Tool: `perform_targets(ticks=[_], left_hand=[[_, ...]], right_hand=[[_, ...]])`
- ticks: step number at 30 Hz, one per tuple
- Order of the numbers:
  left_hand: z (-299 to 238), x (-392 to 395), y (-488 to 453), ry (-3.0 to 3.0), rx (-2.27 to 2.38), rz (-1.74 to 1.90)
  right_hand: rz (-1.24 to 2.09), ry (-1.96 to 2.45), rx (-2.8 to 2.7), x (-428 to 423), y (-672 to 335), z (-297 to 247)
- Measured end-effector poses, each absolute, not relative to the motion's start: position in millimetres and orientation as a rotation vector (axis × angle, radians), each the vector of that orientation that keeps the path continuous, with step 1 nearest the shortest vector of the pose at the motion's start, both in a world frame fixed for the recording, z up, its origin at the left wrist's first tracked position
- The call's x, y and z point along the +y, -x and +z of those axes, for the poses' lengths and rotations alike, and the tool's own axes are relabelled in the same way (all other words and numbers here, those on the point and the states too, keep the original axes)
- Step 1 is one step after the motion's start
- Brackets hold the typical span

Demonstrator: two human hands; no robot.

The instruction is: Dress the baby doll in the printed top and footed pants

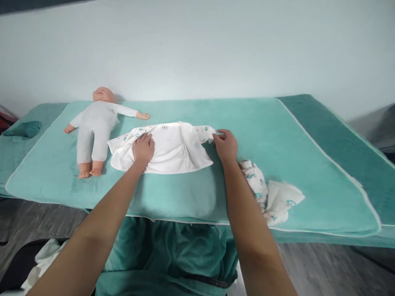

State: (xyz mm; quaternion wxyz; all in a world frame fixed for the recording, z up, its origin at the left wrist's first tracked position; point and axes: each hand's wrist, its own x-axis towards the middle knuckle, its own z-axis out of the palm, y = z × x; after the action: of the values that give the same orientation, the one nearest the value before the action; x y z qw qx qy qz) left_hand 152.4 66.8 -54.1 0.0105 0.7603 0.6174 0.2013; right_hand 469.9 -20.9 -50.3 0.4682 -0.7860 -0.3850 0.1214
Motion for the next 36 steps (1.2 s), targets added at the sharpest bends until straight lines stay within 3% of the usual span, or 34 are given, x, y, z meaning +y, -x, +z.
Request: perform_targets(ticks=[8,18,36], left_hand=[[-55.0,67.7,-151.7,-2.373,1.899,0.67],[-54.5,65.7,-152.0,-2.365,1.902,0.668],[-52.0,65.1,-153.3,-2.36,1.928,0.629]], right_hand=[[0.027,1.717,-0.908,-17.6,-486.6,-60.8],[0.181,1.922,-0.974,-15.9,-483.3,-63.2],[0.063,2.037,-1.13,20.2,-503.5,-72.5]])
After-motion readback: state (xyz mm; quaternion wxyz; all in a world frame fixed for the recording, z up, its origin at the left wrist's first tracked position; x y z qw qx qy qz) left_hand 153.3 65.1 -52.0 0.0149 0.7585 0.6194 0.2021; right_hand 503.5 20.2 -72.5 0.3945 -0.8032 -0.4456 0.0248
